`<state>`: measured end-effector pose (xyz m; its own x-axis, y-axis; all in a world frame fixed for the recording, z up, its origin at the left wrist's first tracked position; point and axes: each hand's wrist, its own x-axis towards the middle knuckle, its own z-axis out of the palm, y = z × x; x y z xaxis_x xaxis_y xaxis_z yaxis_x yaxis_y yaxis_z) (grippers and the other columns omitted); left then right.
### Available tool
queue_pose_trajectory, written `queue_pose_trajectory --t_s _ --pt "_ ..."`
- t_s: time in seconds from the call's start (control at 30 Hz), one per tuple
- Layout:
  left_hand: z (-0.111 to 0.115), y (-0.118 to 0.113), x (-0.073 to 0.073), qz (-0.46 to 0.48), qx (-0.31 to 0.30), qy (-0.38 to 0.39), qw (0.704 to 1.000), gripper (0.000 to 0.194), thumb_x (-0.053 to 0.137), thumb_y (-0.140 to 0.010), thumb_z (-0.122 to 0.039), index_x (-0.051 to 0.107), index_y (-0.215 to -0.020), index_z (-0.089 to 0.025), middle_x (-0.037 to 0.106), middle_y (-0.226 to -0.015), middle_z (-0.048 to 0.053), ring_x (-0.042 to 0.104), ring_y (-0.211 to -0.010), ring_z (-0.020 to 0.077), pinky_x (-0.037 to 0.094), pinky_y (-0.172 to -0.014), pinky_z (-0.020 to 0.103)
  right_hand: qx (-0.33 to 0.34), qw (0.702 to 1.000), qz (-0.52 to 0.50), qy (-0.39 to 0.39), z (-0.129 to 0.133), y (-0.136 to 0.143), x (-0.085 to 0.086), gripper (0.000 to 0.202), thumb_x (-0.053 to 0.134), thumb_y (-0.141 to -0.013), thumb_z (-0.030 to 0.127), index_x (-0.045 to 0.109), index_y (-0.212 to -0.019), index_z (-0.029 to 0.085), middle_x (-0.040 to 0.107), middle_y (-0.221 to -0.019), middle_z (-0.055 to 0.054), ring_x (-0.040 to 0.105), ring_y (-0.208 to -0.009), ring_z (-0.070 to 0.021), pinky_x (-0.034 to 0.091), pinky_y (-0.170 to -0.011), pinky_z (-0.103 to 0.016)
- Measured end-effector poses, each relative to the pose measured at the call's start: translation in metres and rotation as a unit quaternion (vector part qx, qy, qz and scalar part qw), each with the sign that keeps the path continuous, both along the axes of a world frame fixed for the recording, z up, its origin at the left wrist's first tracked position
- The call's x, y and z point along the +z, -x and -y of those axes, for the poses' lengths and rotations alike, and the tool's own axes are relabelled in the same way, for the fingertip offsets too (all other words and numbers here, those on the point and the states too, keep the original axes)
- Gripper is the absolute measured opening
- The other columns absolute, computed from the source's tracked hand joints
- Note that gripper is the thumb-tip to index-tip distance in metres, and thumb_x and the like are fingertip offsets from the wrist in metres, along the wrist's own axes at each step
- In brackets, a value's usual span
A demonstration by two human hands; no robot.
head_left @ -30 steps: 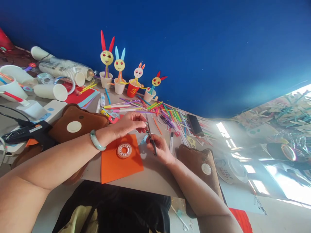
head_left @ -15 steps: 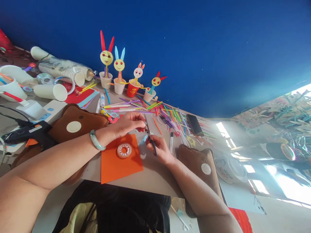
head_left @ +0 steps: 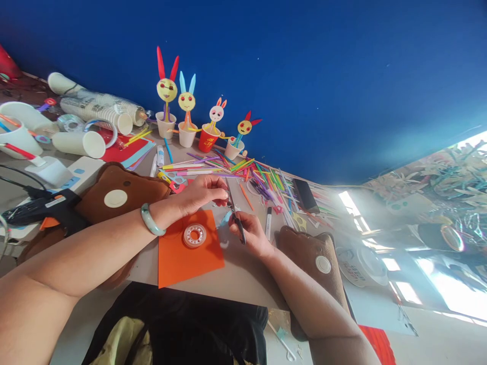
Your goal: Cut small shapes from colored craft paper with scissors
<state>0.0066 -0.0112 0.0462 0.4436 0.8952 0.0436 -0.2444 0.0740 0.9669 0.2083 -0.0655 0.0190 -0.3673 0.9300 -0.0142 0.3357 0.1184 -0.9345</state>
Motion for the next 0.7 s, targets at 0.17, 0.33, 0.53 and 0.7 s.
queue_pose_trajectory --t_s 0.17,0.33,0.53,0.7 --pt "0.0002 0.0014 -0.0014 0.002 -0.005 -0.001 1.000 0.008 0.067 -0.068 -0.020 0.060 -0.069 -0.015 0.066 -0.064 0.000 0.061 -0.062 0.0117 0.048 -0.065 0.026 0.000 1.000 0.003 0.000 -0.0009 -0.0005 0.0003 0.055 0.069 -0.072 0.069 0.052 -0.063 0.018 0.046 -0.061 0.003 0.036 -0.060 -0.0107 0.029 -0.055 -0.026" --pt "-0.0002 0.0012 -0.0011 0.002 -0.001 0.002 1.000 0.008 0.067 -0.068 -0.020 0.060 -0.069 -0.015 0.065 -0.063 0.000 0.061 -0.062 0.0118 0.048 -0.065 0.027 0.002 1.000 0.000 -0.003 -0.0011 -0.0009 -0.0009 0.055 0.069 -0.073 0.069 0.051 -0.063 0.018 0.046 -0.061 0.003 0.036 -0.059 -0.0104 0.029 -0.054 -0.025" --pt "0.0001 0.0001 0.0005 0.004 0.003 0.006 1.000 0.009 0.067 -0.066 -0.020 0.060 -0.067 -0.015 0.065 -0.062 0.000 0.061 -0.061 0.0118 0.048 -0.064 0.026 -0.005 1.000 -0.002 -0.007 -0.0018 -0.0012 -0.0032 0.054 0.070 -0.072 0.067 0.049 -0.062 0.018 0.047 -0.061 0.003 0.036 -0.060 -0.0105 0.029 -0.053 -0.025" --pt "0.0001 -0.0001 0.0003 0.005 0.008 0.011 1.000 0.009 0.067 -0.065 -0.021 0.060 -0.067 -0.015 0.065 -0.062 0.000 0.061 -0.060 0.0117 0.048 -0.063 0.026 -0.008 1.000 0.002 -0.001 -0.0023 -0.0014 -0.0038 0.052 0.073 -0.071 0.063 0.048 -0.062 0.019 0.046 -0.061 0.003 0.036 -0.060 -0.0110 0.030 -0.054 -0.025"
